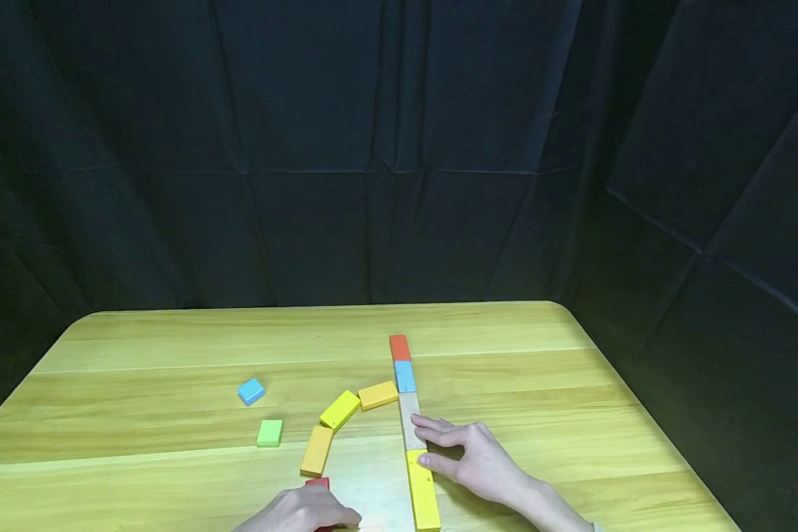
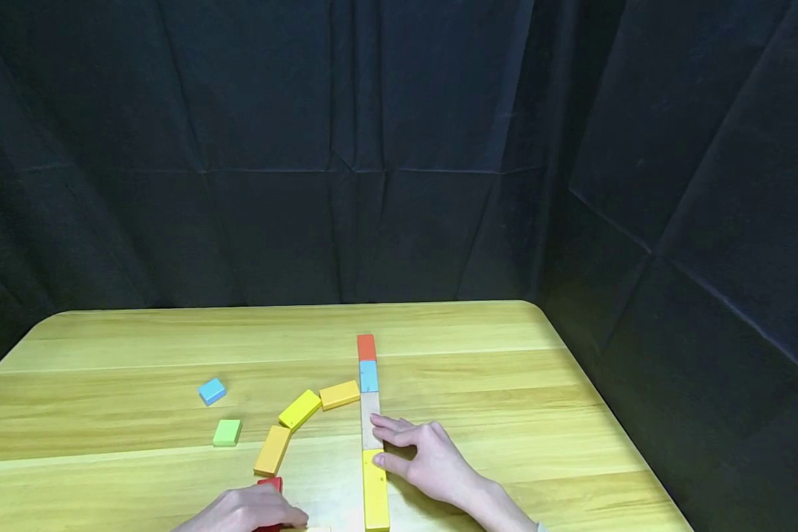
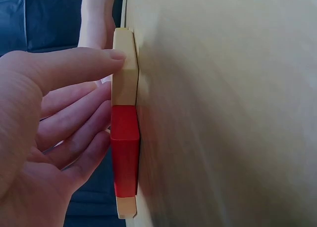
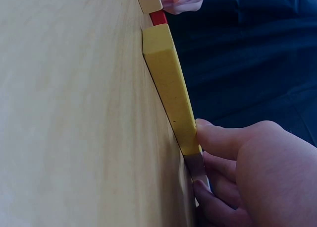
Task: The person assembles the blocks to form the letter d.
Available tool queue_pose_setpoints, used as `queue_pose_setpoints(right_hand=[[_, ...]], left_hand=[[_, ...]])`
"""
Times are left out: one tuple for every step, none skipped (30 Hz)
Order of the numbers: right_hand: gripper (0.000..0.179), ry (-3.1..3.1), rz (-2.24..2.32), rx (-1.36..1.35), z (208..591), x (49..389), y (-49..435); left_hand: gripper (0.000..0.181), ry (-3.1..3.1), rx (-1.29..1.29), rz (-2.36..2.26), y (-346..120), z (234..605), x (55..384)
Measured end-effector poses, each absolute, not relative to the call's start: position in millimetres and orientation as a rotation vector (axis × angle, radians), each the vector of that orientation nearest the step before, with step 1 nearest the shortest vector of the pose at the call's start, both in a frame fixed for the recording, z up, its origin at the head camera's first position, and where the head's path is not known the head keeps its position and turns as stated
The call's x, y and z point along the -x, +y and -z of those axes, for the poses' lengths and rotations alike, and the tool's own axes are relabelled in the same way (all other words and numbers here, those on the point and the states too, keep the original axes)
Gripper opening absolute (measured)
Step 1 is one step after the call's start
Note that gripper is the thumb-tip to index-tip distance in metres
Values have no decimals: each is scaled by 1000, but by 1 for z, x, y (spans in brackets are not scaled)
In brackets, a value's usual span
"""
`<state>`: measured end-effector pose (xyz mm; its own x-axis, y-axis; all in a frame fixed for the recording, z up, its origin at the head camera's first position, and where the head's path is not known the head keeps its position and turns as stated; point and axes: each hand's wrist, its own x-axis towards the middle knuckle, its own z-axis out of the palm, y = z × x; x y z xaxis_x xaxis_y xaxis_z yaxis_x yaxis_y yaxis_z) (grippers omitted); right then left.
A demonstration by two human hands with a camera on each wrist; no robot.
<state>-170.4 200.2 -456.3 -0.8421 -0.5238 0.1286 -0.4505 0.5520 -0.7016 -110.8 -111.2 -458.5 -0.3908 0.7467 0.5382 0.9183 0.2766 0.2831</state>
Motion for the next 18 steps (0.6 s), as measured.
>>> queue_pose_setpoints(right_hand=[[51,2682,1171,843,456,170,200],[51,2681,1172,841,457,170,200],[50,2682,1172,839,457,171,200],[50,2683,1172,839,457,171,201],[50,2683,1172,836,457,171,201],[50,2684,1171,835,457,171,201],[50,2685,1169,835,457,171,201],[50,2686,1168,834,457,171,201],[50,2687,1167,834,457,171,201],[50,2686,1167,834,457,171,201],[50,2687,1166,833,457,171,201],[50,2687,1165,832,457,171,200],[51,2687,1164,832,457,170,200],[51,2687,1164,830,456,170,200],[51,2686,1165,828,456,170,200],[51,2685,1165,826,456,170,200],[51,2684,1165,825,456,170,200],[50,2683,1166,825,456,170,200]], left_hand=[[14,-2255,1523,817,-111,459,111],[13,-2256,1522,820,-111,459,111],[13,-2252,1525,818,-111,459,111],[13,-2248,1526,818,-111,459,111],[14,-2245,1528,814,-111,459,112],[14,-2243,1532,811,-111,459,112],[14,-2238,1533,806,-111,459,112],[15,-2236,1537,806,-112,459,113],[15,-2237,1539,806,-112,459,113],[15,-2241,1539,810,-112,459,112],[15,-2246,1541,813,-112,459,112],[14,-2252,1540,818,-112,459,112],[14,-2258,1537,821,-112,459,112],[14,-2267,1531,831,-112,459,111],[14,-2274,1525,838,-112,459,111],[14,-2280,1518,844,-112,459,111],[14,-2284,1513,850,-112,458,111],[14,-2286,1508,857,-111,458,110]])
